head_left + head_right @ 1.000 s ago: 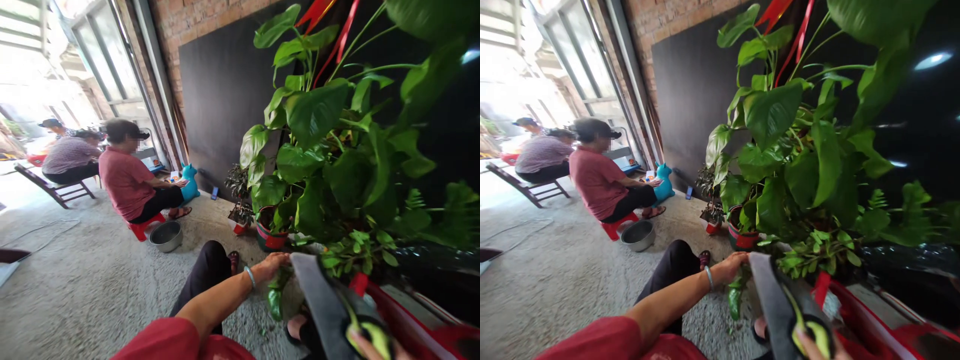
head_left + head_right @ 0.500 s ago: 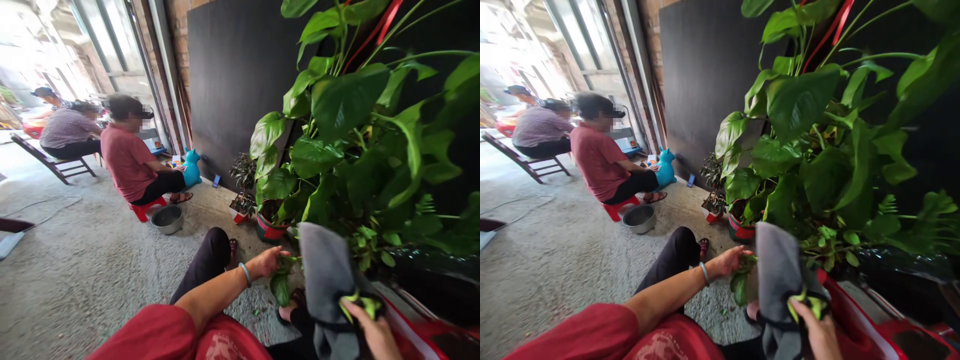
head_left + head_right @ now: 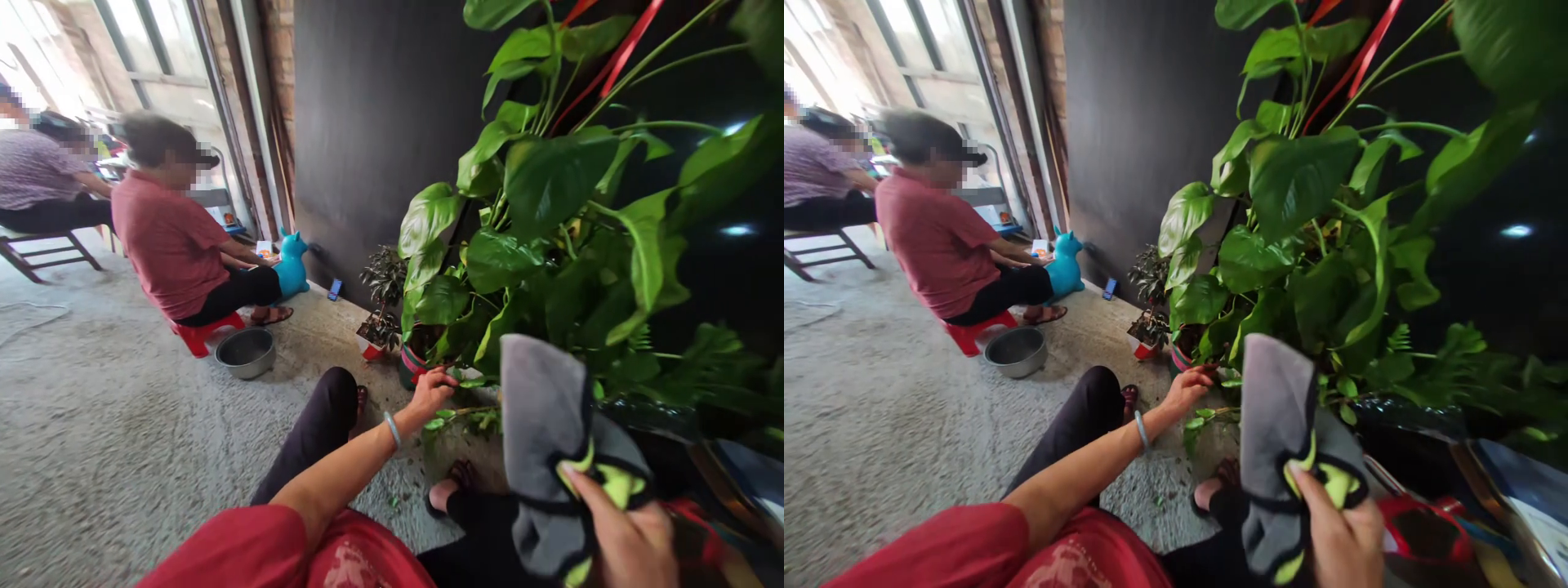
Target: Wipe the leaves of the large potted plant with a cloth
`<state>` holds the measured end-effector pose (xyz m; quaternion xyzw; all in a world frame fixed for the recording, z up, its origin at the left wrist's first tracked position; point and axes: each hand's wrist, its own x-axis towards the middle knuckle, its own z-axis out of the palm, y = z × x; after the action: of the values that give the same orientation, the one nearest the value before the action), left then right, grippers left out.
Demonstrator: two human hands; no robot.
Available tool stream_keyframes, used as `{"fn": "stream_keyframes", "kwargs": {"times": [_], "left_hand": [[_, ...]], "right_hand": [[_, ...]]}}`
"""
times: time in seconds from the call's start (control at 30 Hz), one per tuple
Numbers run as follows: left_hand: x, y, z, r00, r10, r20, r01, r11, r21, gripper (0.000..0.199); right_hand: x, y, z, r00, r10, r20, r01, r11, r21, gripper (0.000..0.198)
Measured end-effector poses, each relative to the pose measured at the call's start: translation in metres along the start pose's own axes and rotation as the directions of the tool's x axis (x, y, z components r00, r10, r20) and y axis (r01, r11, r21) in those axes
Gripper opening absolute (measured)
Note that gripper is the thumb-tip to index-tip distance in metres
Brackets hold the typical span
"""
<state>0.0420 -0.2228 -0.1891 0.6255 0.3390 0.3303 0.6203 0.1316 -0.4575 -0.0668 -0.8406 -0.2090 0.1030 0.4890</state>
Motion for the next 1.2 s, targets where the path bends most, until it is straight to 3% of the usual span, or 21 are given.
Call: {"fn": "stream_keyframes", "kwargs": {"times": [0.07, 0.13, 0.23, 0.3, 0.4, 0.47, 0.53, 0.6, 0.7, 0.87, 1.0, 1.1, 1.2], "left_hand": [[0.013, 0.027, 0.011, 0.978, 0.183, 0.101, -0.196, 0.97, 0.141, 0.03], [0.024, 0.047, 0.022, 0.942, 0.267, 0.204, -0.311, 0.924, 0.225, 0.045], [0.032, 0.057, 0.028, 0.908, 0.312, 0.281, -0.382, 0.892, 0.243, 0.064], [0.031, 0.053, 0.025, 0.903, 0.33, 0.275, -0.391, 0.896, 0.209, 0.071], [0.021, 0.045, 0.019, 0.921, 0.297, 0.253, -0.329, 0.94, 0.094, 0.077], [0.013, 0.044, 0.019, 0.922, 0.266, 0.283, -0.276, 0.961, -0.003, 0.077], [0.007, 0.048, 0.021, 0.91, 0.264, 0.32, -0.25, 0.965, -0.084, 0.078], [0.004, 0.054, 0.023, 0.901, 0.294, 0.319, -0.263, 0.955, -0.138, 0.076], [0.004, 0.062, 0.019, 0.913, 0.308, 0.268, -0.27, 0.948, -0.167, 0.075], [0.005, 0.057, 0.004, 0.969, 0.189, 0.161, -0.159, 0.97, -0.184, 0.07], [-0.032, 0.046, -0.009, 0.998, -0.011, 0.069, 0.021, 0.99, -0.138, 0.05], [-0.075, 0.049, -0.02, 0.963, -0.128, 0.237, 0.186, 0.952, -0.244, 0.055], [-0.102, 0.066, -0.025, 0.946, -0.098, 0.309, 0.22, 0.895, -0.388, 0.069]], "right_hand": [[0.027, -0.02, 0.006, 0.987, -0.077, -0.142, 0.083, 0.996, 0.041, 0.055], [0.045, -0.029, 0.024, 0.973, -0.098, -0.209, 0.117, 0.99, 0.081, 0.056], [0.047, -0.019, 0.042, 0.989, -0.095, -0.113, 0.094, 0.995, -0.014, 0.043], [0.038, -0.007, 0.036, 0.997, -0.067, -0.028, 0.064, 0.992, -0.109, 0.039], [0.028, -0.008, 0.017, 0.986, -0.067, -0.15, 0.046, 0.989, -0.139, 0.044], [0.03, -0.026, 0.015, 0.941, -0.15, -0.304, 0.122, 0.986, -0.11, 0.052], [0.042, -0.045, 0.029, 0.901, -0.247, -0.356, 0.234, 0.969, -0.079, 0.056], [0.056, -0.052, 0.051, 0.926, -0.249, -0.285, 0.245, 0.968, -0.05, 0.056], [0.062, -0.026, 0.076, 0.981, -0.095, -0.169, 0.089, 0.995, -0.039, 0.045], [0.016, 0.046, 0.07, 0.992, 0.074, -0.105, -0.073, 0.997, 0.015, 0.04], [-0.017, 0.062, 0.068, 0.987, 0.157, -0.037, -0.155, 0.987, 0.05, 0.05], [-0.022, 0.05, 0.086, 0.996, 0.041, -0.074, -0.039, 0.999, 0.019, 0.06], [-0.026, 0.029, 0.118, 0.956, -0.276, -0.102, 0.277, 0.961, -0.008, 0.063]]}}
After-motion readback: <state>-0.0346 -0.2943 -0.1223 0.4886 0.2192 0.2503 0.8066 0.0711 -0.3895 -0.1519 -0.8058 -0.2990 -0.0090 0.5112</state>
